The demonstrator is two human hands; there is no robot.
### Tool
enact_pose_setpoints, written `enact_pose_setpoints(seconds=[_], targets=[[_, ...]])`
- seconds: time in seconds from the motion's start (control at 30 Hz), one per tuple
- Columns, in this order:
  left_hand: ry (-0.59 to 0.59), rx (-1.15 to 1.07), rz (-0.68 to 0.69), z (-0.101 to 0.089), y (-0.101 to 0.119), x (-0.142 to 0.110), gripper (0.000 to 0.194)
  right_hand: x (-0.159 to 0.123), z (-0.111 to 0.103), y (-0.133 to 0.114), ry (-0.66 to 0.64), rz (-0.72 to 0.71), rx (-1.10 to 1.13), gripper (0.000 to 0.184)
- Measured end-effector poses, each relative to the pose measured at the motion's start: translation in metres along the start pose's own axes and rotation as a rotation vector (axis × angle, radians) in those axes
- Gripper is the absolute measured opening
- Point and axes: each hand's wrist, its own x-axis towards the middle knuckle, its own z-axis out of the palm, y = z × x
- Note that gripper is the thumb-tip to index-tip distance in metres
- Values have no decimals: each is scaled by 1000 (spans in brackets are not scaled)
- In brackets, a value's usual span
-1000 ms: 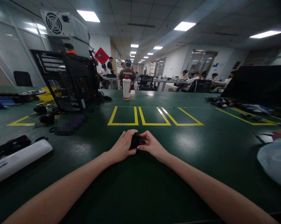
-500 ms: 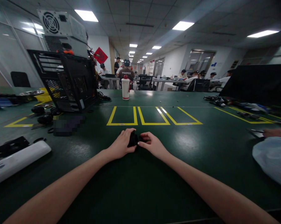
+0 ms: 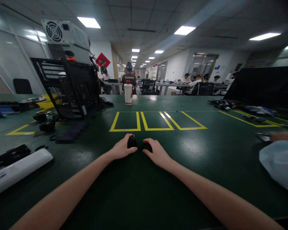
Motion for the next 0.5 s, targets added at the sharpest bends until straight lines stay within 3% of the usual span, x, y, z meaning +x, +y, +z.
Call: enact_pose_setpoints(seconds=[0.27, 0.5], targets=[[4, -21, -38, 2, 5, -5, 61, -9, -16, -5, -44, 11, -89, 33], [-67, -51, 4, 10, 34, -60, 59, -65, -42, -32, -144, 51, -23, 36]])
